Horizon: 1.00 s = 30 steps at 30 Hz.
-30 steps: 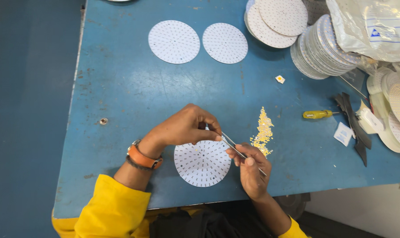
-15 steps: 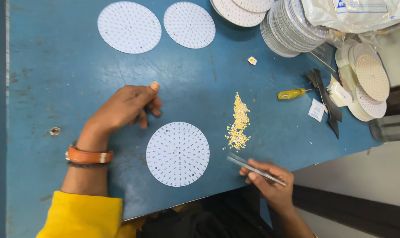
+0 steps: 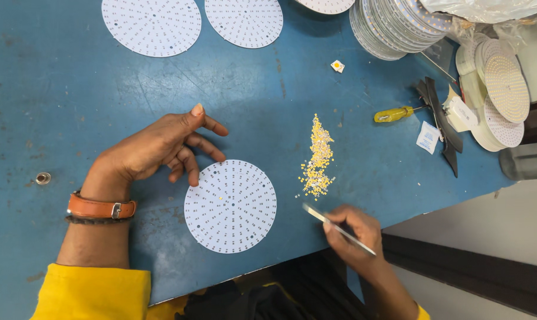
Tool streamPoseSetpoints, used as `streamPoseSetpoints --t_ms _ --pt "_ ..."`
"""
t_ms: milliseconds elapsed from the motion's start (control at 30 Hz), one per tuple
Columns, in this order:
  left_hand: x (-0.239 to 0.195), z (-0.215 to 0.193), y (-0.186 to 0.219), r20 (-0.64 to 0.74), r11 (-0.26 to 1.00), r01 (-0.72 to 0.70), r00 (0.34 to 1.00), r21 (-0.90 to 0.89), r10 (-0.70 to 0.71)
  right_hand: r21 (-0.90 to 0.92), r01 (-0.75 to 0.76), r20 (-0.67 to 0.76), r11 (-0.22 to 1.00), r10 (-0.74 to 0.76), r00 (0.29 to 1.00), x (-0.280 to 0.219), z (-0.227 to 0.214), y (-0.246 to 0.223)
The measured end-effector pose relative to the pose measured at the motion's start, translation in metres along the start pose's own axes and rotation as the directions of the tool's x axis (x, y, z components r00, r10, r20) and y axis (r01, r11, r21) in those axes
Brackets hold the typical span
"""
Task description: The person uses tweezers to pick up small yellow components from a pile on the table and places them into designated holes on a circular LED module. The person repeats this action for multiple modules, systematically filling the holes.
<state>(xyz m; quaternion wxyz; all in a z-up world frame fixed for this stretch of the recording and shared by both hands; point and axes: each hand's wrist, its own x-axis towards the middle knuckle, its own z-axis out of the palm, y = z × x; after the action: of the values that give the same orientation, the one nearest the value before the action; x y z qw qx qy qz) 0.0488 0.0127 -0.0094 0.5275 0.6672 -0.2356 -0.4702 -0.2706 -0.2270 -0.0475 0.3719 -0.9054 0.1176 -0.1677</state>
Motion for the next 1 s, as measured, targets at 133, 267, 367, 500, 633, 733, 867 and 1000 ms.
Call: streamPoseSetpoints --t_ms 133,267,367,500,633,733,867,1000 --pt "0.000 0.001 -0.002 0.029 1.000 -0.008 1.000 -0.016 0.008 0.076 -0.191 -0.167 0.979 0.202 0.965 0.015 0.024 -0.003" --pt "-0.001 -0.001 0.001 0.033 1.000 0.000 0.999 -0.009 0.000 0.027 -0.088 -0.215 0.996 0.092 0.972 0.024 0.030 -0.010" --pt "-0.001 -0.001 0.000 0.017 1.000 0.010 1.000 -0.012 -0.010 0.022 -0.097 -0.216 0.995 0.099 0.971 0.024 0.028 -0.012" --pt "-0.001 -0.001 -0.001 0.016 1.000 0.000 1.000 -0.008 0.000 0.000 -0.094 -0.230 0.996 0.091 0.969 0.023 0.030 -0.010" --pt "-0.001 -0.001 -0.002 0.018 1.000 -0.019 1.000 0.004 0.019 -0.013 -0.102 -0.239 0.995 0.096 0.966 0.019 0.032 -0.003" --pt "0.003 0.003 -0.002 0.063 0.999 -0.036 0.997 0.000 0.036 0.042 -0.123 -0.193 0.992 0.128 0.973 0.015 0.030 -0.004" --pt "0.004 0.014 -0.007 0.149 0.999 -0.029 0.988 0.020 0.026 0.139 -0.031 -0.012 0.990 0.033 0.999 0.004 0.048 -0.022" --pt "0.005 0.020 -0.009 0.151 0.999 -0.037 0.988 0.034 0.031 0.168 0.087 0.076 0.982 -0.100 0.992 0.002 0.071 -0.046"
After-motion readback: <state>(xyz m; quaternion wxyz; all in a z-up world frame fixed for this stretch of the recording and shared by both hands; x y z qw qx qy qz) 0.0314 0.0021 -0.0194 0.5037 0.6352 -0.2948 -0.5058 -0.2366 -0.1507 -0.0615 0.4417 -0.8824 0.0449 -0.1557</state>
